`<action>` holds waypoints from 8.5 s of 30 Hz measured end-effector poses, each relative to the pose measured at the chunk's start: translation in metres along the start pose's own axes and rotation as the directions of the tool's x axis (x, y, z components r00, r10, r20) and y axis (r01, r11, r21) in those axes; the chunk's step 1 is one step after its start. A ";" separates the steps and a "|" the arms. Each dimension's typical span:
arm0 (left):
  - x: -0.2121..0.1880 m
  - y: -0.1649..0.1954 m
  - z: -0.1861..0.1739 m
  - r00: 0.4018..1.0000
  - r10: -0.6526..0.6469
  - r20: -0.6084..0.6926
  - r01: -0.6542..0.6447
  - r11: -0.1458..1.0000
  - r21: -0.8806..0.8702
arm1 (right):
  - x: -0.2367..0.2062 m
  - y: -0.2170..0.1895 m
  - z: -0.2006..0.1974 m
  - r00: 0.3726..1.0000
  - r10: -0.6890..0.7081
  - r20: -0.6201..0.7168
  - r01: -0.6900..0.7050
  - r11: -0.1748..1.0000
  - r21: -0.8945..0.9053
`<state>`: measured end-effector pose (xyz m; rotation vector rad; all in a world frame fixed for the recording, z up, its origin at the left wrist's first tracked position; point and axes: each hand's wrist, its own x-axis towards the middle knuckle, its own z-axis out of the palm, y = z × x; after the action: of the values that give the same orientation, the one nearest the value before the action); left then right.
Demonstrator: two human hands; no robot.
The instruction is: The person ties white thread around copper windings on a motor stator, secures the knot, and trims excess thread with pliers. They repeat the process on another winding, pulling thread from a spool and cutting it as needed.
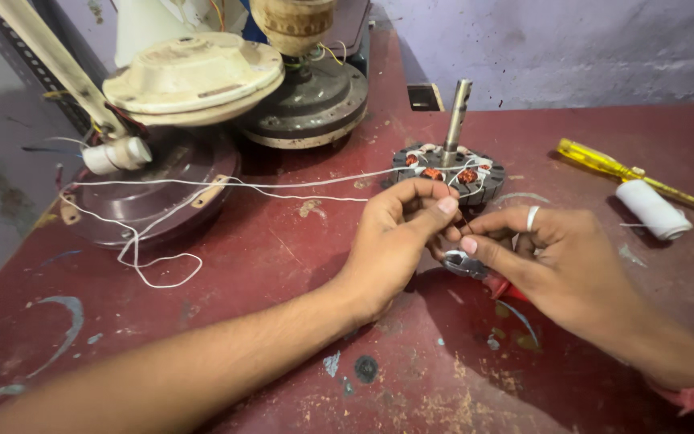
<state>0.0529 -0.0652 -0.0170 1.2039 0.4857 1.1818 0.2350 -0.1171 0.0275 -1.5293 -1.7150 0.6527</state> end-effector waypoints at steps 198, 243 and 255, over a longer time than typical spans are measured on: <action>-0.014 0.024 0.012 0.999 0.041 0.031 -0.051 0.903 0.426 | 0.000 -0.004 -0.005 0.940 -0.304 -0.154 0.301 0.953 -0.043; 0.002 0.011 -0.007 0.915 0.358 -0.186 -0.270 0.886 0.377 | 0.018 0.011 -0.023 0.967 -0.236 -0.100 0.221 0.965 -0.141; 0.012 0.005 -0.018 0.900 0.199 -0.387 -0.135 0.973 0.187 | 0.026 0.015 -0.036 0.955 -0.231 -0.185 0.202 0.966 -0.163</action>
<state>0.0404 -0.0463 -0.0158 1.1508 0.8098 1.5781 0.2722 -0.0926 0.0424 -1.4212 -1.7693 0.2559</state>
